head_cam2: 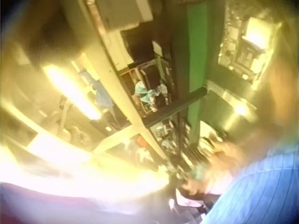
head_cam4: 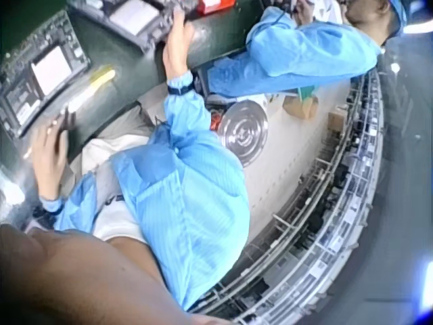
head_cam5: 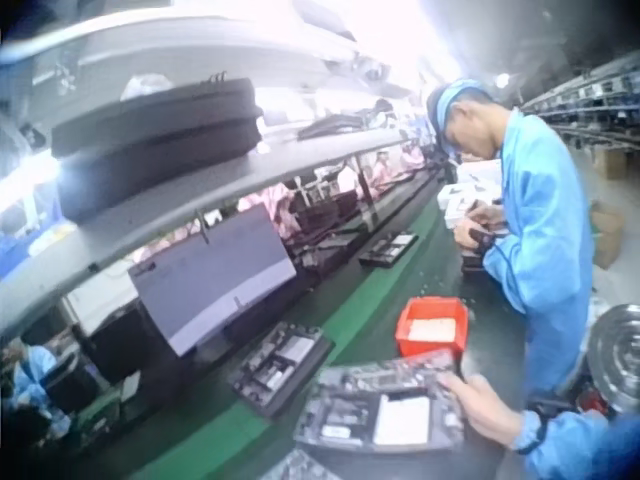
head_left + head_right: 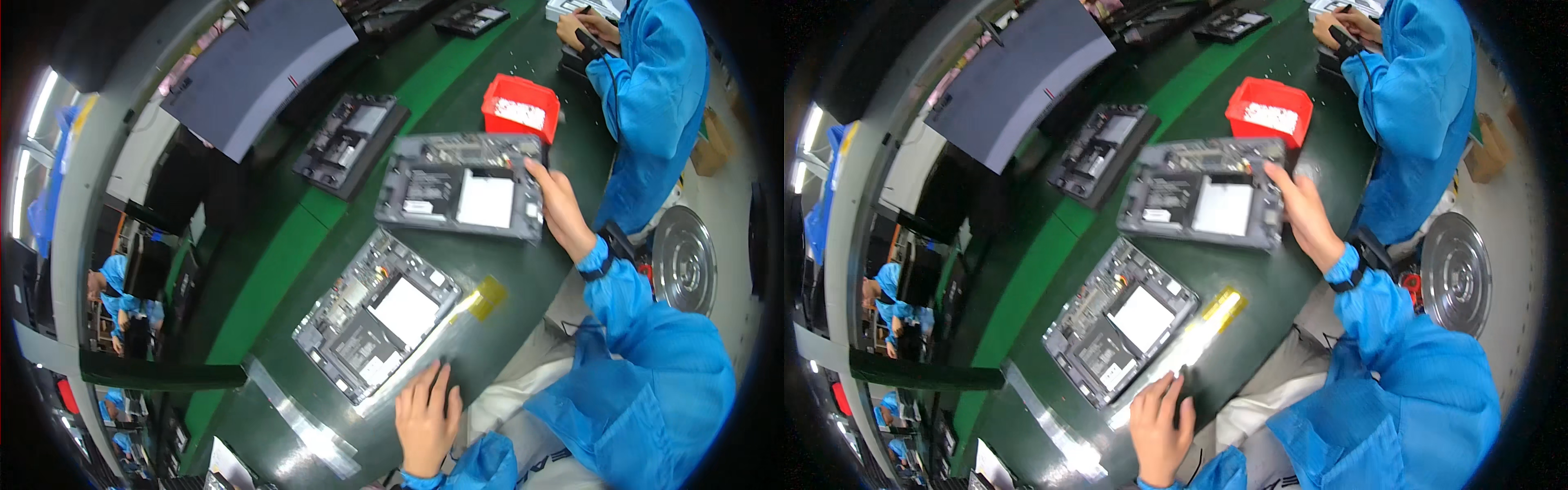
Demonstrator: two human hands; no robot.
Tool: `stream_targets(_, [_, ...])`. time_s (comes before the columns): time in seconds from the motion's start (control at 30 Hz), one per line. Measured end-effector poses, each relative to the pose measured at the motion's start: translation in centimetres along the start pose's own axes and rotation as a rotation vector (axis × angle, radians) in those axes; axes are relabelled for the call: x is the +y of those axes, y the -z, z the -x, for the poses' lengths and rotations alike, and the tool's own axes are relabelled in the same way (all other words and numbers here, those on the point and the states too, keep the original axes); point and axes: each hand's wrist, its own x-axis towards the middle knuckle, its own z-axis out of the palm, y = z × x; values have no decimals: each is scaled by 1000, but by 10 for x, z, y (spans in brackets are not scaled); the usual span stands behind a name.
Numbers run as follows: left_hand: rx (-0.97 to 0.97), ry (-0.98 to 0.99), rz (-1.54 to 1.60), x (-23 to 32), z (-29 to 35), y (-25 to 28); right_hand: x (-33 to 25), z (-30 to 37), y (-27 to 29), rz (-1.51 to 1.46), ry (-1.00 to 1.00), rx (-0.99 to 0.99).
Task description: The person assembles and inspects electronic tablet devices on a factory production line, manipulating electronic components and screen panels with a stylus pen and tweezers.
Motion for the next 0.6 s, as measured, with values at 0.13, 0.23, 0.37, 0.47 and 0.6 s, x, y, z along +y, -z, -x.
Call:
stream_targets(0.13, [-11, 37, -182, 3, 22, -32, 5, -8, 7, 340, 286, 100])
stream_targets(0.23, [17, 62, -154, 5, 28, -33, -17, 43, 14, 366, 443, 24])
stream_targets(0.37, [306, 79, 23, 12, 29, -39, -34, 126, -15, 576, 468, -156])
stream_targets(0.47, [321, -28, -22, 20, 20, -37, -25, 151, -22, 560, 385, -267])
stream_targets(0.6, [271, -85, 16, 15, 24, -41, -28, 151, -22, 528, 284, -418])
